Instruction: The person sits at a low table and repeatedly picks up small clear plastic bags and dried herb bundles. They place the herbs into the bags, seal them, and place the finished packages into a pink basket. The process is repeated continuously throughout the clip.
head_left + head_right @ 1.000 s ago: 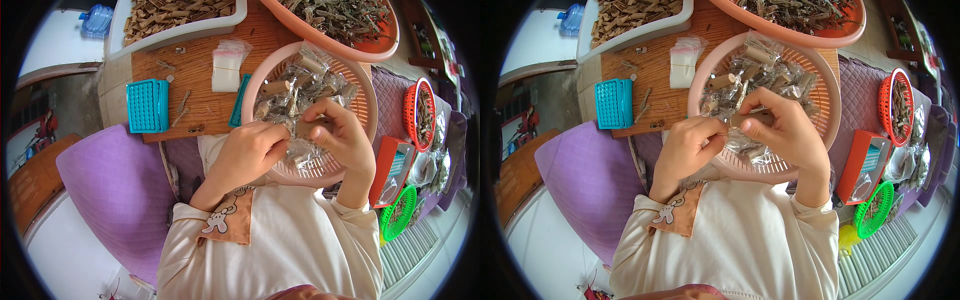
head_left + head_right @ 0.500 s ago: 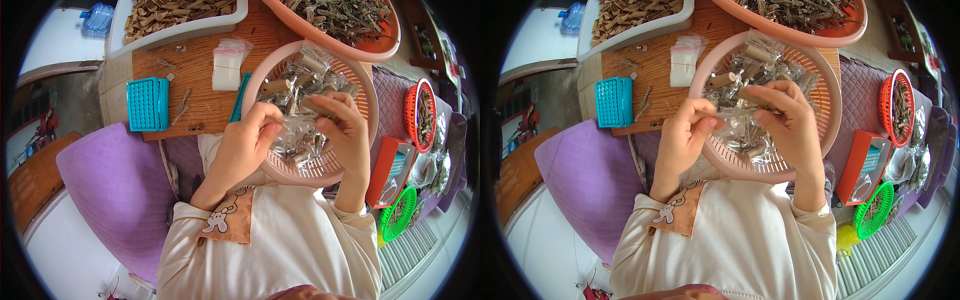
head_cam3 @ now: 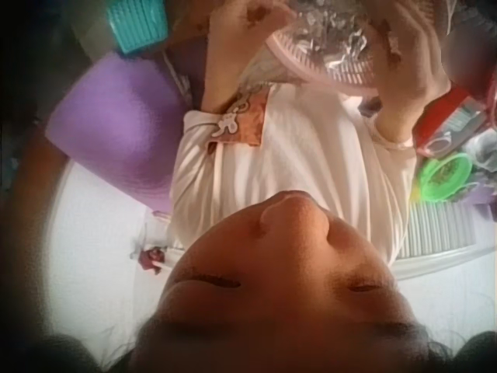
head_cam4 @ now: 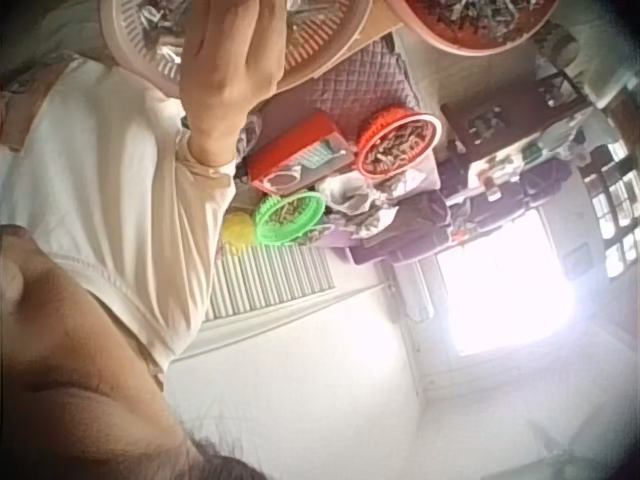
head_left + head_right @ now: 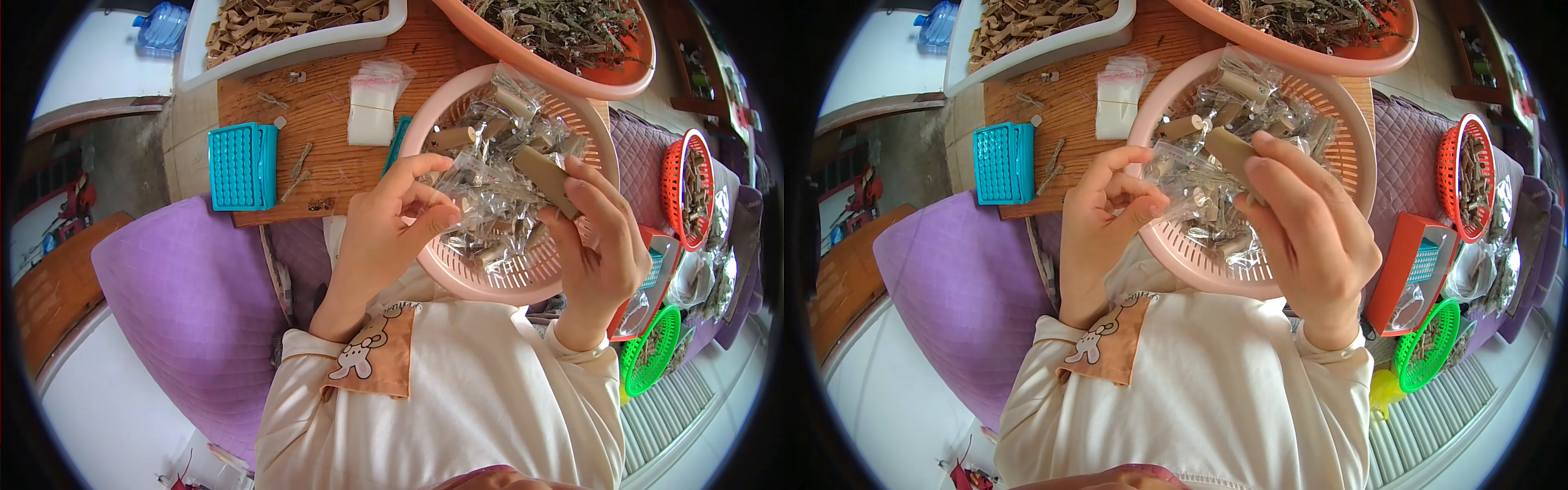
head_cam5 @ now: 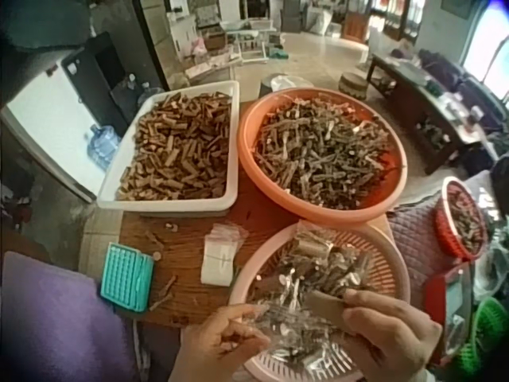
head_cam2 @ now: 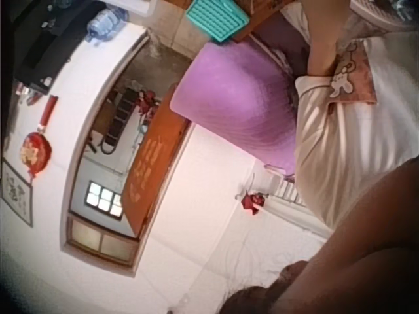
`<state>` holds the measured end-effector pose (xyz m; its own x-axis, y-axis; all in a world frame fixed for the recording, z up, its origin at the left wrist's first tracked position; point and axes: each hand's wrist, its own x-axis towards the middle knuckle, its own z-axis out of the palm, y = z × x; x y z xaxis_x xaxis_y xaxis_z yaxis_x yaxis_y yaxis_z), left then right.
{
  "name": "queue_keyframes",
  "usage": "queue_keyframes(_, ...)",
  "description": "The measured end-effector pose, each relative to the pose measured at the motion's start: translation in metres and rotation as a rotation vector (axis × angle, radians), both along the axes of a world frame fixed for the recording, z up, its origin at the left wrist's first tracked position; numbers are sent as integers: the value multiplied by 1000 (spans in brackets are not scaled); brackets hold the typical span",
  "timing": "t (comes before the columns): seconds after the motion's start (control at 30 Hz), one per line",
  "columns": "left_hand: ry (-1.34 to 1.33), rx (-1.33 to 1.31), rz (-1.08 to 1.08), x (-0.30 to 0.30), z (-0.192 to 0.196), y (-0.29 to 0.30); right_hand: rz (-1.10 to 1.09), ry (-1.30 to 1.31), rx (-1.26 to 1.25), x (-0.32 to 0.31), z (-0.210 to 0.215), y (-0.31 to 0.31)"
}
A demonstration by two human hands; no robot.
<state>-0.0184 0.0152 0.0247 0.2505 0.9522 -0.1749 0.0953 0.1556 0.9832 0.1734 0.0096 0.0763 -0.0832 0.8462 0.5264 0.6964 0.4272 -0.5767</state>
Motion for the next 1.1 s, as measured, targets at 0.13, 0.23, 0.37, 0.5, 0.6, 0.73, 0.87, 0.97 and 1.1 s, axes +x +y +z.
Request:
queue_keyframes(0.13,11,8,-21,0,6,-1,63,-159,38,0,10,8)
queue_keyframes(0.23,47,23,-30,0,9,-1,98,-161,22,-2,13,8)
queue_keyframes(0.37,78,-1,-49,1,13,-2,195,-110,-36,-2,11,8)
queue_keyframes(0.5,58,41,-71,2,10,-1,271,-63,-67,-1,7,13)
queue_keyframes(0.6,48,34,-62,4,10,-1,293,-44,-91,0,5,13)
queue_keyframes(0.73,26,51,-23,6,11,-3,235,-8,-127,1,4,11)
queue_keyframes(0.87,76,141,-5,7,11,-6,228,28,-229,0,8,9)
queue_keyframes(0.97,68,157,-15,7,10,-6,279,75,-274,0,6,12)
queue_keyframes(1.1,-98,31,-30,7,12,-5,302,189,-312,-1,-5,13)
